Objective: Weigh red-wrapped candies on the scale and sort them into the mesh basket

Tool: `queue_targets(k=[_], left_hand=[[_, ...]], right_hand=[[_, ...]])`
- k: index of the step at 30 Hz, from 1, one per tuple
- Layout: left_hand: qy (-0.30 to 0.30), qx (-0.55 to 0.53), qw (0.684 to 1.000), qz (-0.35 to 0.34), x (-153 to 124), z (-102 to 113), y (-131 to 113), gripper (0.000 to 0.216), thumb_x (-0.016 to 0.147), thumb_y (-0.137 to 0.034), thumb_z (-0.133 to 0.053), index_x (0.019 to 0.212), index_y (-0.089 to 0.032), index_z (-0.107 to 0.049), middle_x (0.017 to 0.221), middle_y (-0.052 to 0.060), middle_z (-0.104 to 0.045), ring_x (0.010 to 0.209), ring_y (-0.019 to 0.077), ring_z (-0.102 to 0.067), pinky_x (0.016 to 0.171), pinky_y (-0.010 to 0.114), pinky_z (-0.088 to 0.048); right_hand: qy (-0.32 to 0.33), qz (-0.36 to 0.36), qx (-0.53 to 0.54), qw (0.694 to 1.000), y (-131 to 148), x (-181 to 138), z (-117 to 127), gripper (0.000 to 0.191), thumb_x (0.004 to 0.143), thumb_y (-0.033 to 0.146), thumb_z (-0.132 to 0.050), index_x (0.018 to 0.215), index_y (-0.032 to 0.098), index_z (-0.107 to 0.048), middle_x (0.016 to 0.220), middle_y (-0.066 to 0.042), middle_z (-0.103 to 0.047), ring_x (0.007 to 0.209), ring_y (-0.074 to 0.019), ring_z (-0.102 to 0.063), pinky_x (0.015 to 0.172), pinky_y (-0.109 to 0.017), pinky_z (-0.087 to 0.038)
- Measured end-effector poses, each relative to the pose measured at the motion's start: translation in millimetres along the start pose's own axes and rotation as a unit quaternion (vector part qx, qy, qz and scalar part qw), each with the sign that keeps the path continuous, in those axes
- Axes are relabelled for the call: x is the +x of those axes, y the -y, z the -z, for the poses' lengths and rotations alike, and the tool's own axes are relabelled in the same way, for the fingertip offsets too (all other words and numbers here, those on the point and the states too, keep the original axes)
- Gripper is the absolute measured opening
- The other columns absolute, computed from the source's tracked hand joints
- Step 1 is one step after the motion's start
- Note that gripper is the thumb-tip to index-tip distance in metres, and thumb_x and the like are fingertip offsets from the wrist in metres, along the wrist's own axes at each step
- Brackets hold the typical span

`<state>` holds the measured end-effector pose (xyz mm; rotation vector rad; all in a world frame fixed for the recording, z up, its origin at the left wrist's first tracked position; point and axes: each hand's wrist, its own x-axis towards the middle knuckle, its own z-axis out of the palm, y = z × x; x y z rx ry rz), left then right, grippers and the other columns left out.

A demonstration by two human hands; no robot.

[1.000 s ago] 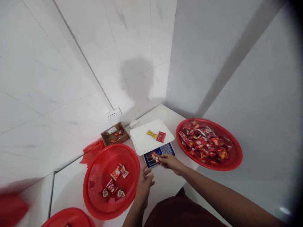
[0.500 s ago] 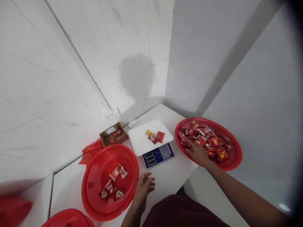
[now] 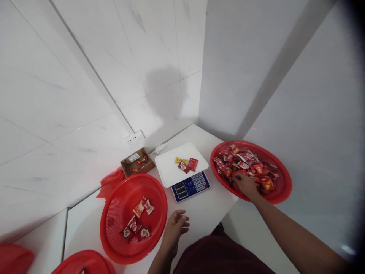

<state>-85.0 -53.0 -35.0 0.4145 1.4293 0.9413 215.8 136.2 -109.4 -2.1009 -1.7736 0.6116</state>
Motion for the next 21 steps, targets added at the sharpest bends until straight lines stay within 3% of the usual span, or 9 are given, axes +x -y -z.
queue_targets(k=[4, 6, 8, 10, 11, 13, 15, 18, 21], left_hand=[[0.003, -0.004, 1.0, 0.008, -3, -2, -2, 0.035, 0.064, -0.035, -0.063, 0.093, -0.016, -0.055, 0.085, 0.006, -0.059, 0.071, 0.0138, -0.055, 0.068, 0.029, -0.042], [0.016, -0.006, 1.0, 0.001, -6, -9, -8, 0.035, 0.066, -0.036, -0.062, 0.094, -0.017, -0.054, 0.086, 0.006, -0.058, 0.072, 0.0136, -0.055, 0.068, 0.029, -0.042], [0.036, -0.016, 0.999, -0.005, -9, -19, -16, 0.038, 0.067, -0.037, -0.062, 0.098, -0.017, -0.053, 0.088, 0.007, -0.057, 0.073, 0.0141, -0.055, 0.069, 0.03, -0.044], [0.06, -0.042, 0.997, -0.005, -10, -33, -23, 0.045, 0.068, -0.04, -0.062, 0.105, -0.018, -0.049, 0.097, 0.009, -0.055, 0.079, 0.0161, -0.056, 0.072, 0.033, -0.045], [0.072, -0.061, 0.996, -0.001, -10, -40, -25, 0.05, 0.068, -0.042, -0.062, 0.109, -0.02, -0.046, 0.103, 0.01, -0.053, 0.083, 0.0175, -0.056, 0.074, 0.035, -0.046], [0.096, -0.102, 0.99, 0.021, -9, -52, -28, 0.059, 0.067, -0.043, -0.064, 0.117, -0.023, -0.041, 0.113, 0.011, -0.049, 0.09, 0.0195, -0.056, 0.077, 0.037, -0.046], [0.131, -0.138, 0.981, 0.047, -5, -62, -28, 0.059, 0.068, -0.044, -0.064, 0.118, -0.025, -0.04, 0.114, 0.011, -0.051, 0.09, 0.0193, -0.058, 0.078, 0.036, -0.045], [0.146, -0.193, 0.969, 0.051, 3, -67, -28, 0.043, 0.071, -0.043, -0.062, 0.105, -0.019, -0.05, 0.099, 0.009, -0.06, 0.08, 0.0165, -0.061, 0.078, 0.034, -0.045], [0.082, -0.255, 0.963, 0.04, 11, -63, -31, 0.028, 0.072, -0.035, -0.063, 0.091, -0.017, -0.055, 0.084, 0.005, -0.064, 0.075, 0.0145, -0.062, 0.082, 0.033, -0.044]], right_hand=[[-0.08, -0.104, 0.151, 0.98, 7, -2, 22, 0.022, 0.069, 0.032, -0.054, 0.082, 0.017, -0.064, 0.073, -0.005, -0.065, 0.068, -0.0188, -0.058, 0.06, -0.029, -0.043], [-0.087, -0.18, 0.314, 0.928, 20, -6, 33, 0.025, 0.065, 0.033, -0.057, 0.083, 0.018, -0.062, 0.064, -0.002, -0.062, 0.057, -0.0162, -0.054, 0.051, -0.027, -0.041], [-0.046, -0.208, 0.444, 0.87, 40, -15, 39, 0.024, 0.063, 0.03, -0.059, 0.084, 0.02, -0.06, 0.064, 0.0, -0.061, 0.053, -0.0137, -0.052, 0.047, -0.025, -0.04], [0.023, -0.188, 0.505, 0.842, 65, -33, 38, 0.02, 0.061, 0.028, -0.062, 0.08, 0.022, -0.059, 0.068, 0.0, -0.062, 0.055, -0.0122, -0.053, 0.049, -0.024, -0.042], [0.09, -0.159, 0.521, 0.834, 78, -45, 34, 0.021, 0.06, 0.028, -0.064, 0.079, 0.022, -0.059, 0.07, 0.0, -0.062, 0.057, -0.0118, -0.054, 0.051, -0.024, -0.043], [0.164, -0.125, 0.522, 0.828, 105, -74, 21, 0.025, 0.057, 0.03, -0.069, 0.077, 0.018, -0.062, 0.063, 0.0, -0.061, 0.052, -0.011, -0.051, 0.051, -0.025, -0.043], [0.258, -0.046, 0.485, 0.834, 127, -102, 6, 0.026, 0.062, 0.033, -0.065, 0.082, 0.017, -0.062, 0.066, 0.0, -0.062, 0.057, -0.0123, -0.054, 0.057, -0.027, -0.046], [0.26, 0.021, 0.423, 0.868, 148, -129, -9, 0.023, 0.069, 0.03, -0.055, 0.087, 0.018, -0.063, 0.083, -0.004, -0.066, 0.08, -0.0182, -0.06, 0.078, -0.035, -0.046], [0.27, 0.071, 0.413, 0.867, 155, -132, -11, 0.031, 0.072, 0.029, -0.049, 0.099, 0.018, -0.062, 0.106, -0.007, -0.063, 0.102, -0.0205, -0.055, 0.095, -0.038, -0.037]])
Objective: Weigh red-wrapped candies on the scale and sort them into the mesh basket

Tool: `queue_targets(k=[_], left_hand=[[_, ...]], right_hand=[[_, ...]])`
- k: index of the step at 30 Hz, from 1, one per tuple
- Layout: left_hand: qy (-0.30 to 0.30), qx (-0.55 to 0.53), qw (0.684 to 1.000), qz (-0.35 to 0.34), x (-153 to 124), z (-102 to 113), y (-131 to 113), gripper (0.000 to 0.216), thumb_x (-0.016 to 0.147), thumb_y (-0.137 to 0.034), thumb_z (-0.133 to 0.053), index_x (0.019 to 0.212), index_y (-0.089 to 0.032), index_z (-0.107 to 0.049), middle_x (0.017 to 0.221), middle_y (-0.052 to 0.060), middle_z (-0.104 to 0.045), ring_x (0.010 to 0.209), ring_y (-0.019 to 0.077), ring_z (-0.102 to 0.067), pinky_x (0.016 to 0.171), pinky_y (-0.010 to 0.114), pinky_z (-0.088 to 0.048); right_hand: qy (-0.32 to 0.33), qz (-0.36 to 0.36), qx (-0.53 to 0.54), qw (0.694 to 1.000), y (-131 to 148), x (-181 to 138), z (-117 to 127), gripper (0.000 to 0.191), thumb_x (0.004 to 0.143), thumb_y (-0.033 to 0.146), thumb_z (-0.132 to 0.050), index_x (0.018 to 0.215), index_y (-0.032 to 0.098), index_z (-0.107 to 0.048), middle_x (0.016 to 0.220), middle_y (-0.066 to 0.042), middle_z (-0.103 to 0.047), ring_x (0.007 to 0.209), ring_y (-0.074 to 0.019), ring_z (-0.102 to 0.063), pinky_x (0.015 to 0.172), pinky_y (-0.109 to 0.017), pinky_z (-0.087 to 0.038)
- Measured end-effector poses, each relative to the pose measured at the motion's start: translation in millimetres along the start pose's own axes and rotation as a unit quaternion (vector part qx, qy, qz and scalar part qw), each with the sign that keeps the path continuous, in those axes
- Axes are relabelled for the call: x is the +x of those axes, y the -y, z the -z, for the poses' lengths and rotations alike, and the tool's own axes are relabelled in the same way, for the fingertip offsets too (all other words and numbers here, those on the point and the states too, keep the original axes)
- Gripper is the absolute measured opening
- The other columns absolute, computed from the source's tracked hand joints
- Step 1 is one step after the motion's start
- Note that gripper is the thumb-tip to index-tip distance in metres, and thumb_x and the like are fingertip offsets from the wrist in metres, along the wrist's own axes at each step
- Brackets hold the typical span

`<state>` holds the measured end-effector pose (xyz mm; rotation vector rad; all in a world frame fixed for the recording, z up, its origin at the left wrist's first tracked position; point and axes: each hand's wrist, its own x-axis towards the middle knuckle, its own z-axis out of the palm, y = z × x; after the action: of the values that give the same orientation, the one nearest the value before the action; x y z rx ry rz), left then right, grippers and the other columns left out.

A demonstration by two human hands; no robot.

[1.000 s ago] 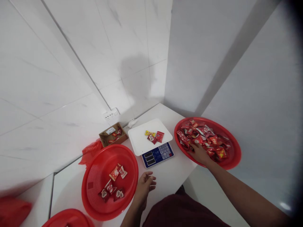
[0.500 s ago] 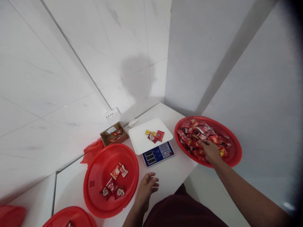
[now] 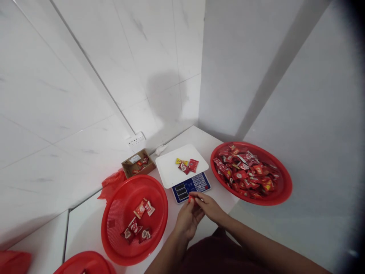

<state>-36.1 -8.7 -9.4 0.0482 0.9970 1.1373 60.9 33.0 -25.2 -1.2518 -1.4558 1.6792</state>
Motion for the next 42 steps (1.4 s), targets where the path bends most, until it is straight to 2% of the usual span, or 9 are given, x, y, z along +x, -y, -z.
queue_targets(k=[3, 6, 9, 12, 16, 20, 26, 32, 42], left_hand=[[-0.023, -0.019, 0.999, -0.029, 3, 1, -9, 0.025, 0.073, -0.031, -0.062, 0.093, -0.018, -0.056, 0.084, 0.004, -0.065, 0.075, 0.0131, -0.062, 0.082, 0.031, -0.044], [-0.004, -0.017, 0.997, -0.07, 3, 1, -19, 0.031, 0.074, -0.032, -0.061, 0.102, -0.021, -0.054, 0.094, 0.005, -0.065, 0.079, 0.0133, -0.062, 0.083, 0.031, -0.045], [-0.003, -0.012, 0.997, -0.081, 1, 3, -26, 0.033, 0.076, -0.034, -0.059, 0.106, -0.022, -0.051, 0.098, 0.005, -0.065, 0.084, 0.0144, -0.063, 0.083, 0.031, -0.045], [-0.031, 0.009, 0.997, -0.071, -2, 10, -30, 0.031, 0.077, -0.033, -0.057, 0.106, -0.022, -0.051, 0.099, 0.006, -0.064, 0.088, 0.0164, -0.063, 0.082, 0.031, -0.047], [-0.088, -0.007, 0.994, -0.072, -8, 24, -29, 0.019, 0.078, -0.028, -0.056, 0.095, -0.018, -0.054, 0.099, 0.007, -0.063, 0.087, 0.0179, -0.063, 0.081, 0.033, -0.048], [-0.088, -0.026, 0.994, -0.061, -15, 42, -24, 0.016, 0.078, -0.023, -0.056, 0.093, -0.016, -0.054, 0.098, 0.008, -0.065, 0.082, 0.0178, -0.065, 0.082, 0.033, -0.048], [-0.109, -0.039, 0.992, -0.048, -32, 70, -20, 0.019, 0.075, -0.023, -0.06, 0.091, -0.016, -0.052, 0.098, 0.012, -0.066, 0.085, 0.0205, -0.065, 0.083, 0.034, -0.048], [-0.133, -0.058, 0.988, -0.047, -44, 93, -18, 0.014, 0.074, -0.019, -0.061, 0.084, -0.016, -0.052, 0.093, 0.012, -0.068, 0.082, 0.0209, -0.066, 0.082, 0.034, -0.048], [-0.117, -0.033, 0.992, -0.04, -40, 88, -19, 0.021, 0.073, -0.026, -0.062, 0.09, -0.017, -0.052, 0.094, 0.011, -0.068, 0.083, 0.0215, -0.066, 0.081, 0.033, -0.047]], right_hand=[[0.021, 0.019, 0.005, 1.0, 6, 6, 3, 0.04, 0.071, 0.027, -0.052, 0.11, 0.02, -0.057, 0.118, -0.007, -0.058, 0.111, -0.0209, -0.05, 0.099, -0.039, -0.034], [-0.003, 0.013, -0.007, 1.0, 12, 12, 6, 0.044, 0.067, 0.028, -0.061, 0.11, 0.021, -0.056, 0.118, -0.007, -0.057, 0.109, -0.0223, -0.051, 0.092, -0.038, -0.041], [0.041, -0.045, -0.009, 0.998, 15, 17, 10, 0.033, 0.068, 0.035, -0.062, 0.097, 0.019, -0.06, 0.1, -0.006, -0.064, 0.089, -0.0204, -0.059, 0.071, -0.033, -0.051], [0.061, -0.074, 0.014, 0.995, 15, 26, 16, 0.024, 0.068, 0.036, -0.063, 0.083, 0.017, -0.062, 0.082, -0.003, -0.066, 0.074, -0.0157, -0.06, 0.059, -0.026, -0.05], [0.023, -0.12, 0.128, 0.984, 12, 52, 26, 0.016, 0.067, 0.026, -0.067, 0.077, 0.016, -0.062, 0.074, -0.002, -0.065, 0.067, -0.0112, -0.06, 0.066, -0.025, -0.051], [-0.017, -0.156, 0.22, 0.963, 12, 83, 36, 0.019, 0.064, 0.007, -0.066, 0.08, 0.016, -0.061, 0.081, -0.004, -0.066, 0.071, -0.0108, -0.062, 0.079, -0.027, -0.05], [-0.031, -0.153, 0.214, 0.964, 16, 111, 48, 0.019, 0.068, 0.004, -0.059, 0.083, 0.016, -0.06, 0.073, -0.003, -0.066, 0.071, -0.0126, -0.063, 0.083, -0.031, -0.049], [-0.014, -0.138, 0.22, 0.966, 13, 118, 49, 0.027, 0.063, -0.001, -0.06, 0.085, 0.014, -0.062, 0.084, -0.008, -0.067, 0.082, -0.0149, -0.064, 0.086, -0.03, -0.048], [-0.064, -0.138, 0.183, 0.971, 5, 128, 50, 0.024, 0.065, 0.004, -0.061, 0.087, 0.014, -0.058, 0.073, -0.004, -0.066, 0.071, -0.0146, -0.064, 0.076, -0.031, -0.053]])
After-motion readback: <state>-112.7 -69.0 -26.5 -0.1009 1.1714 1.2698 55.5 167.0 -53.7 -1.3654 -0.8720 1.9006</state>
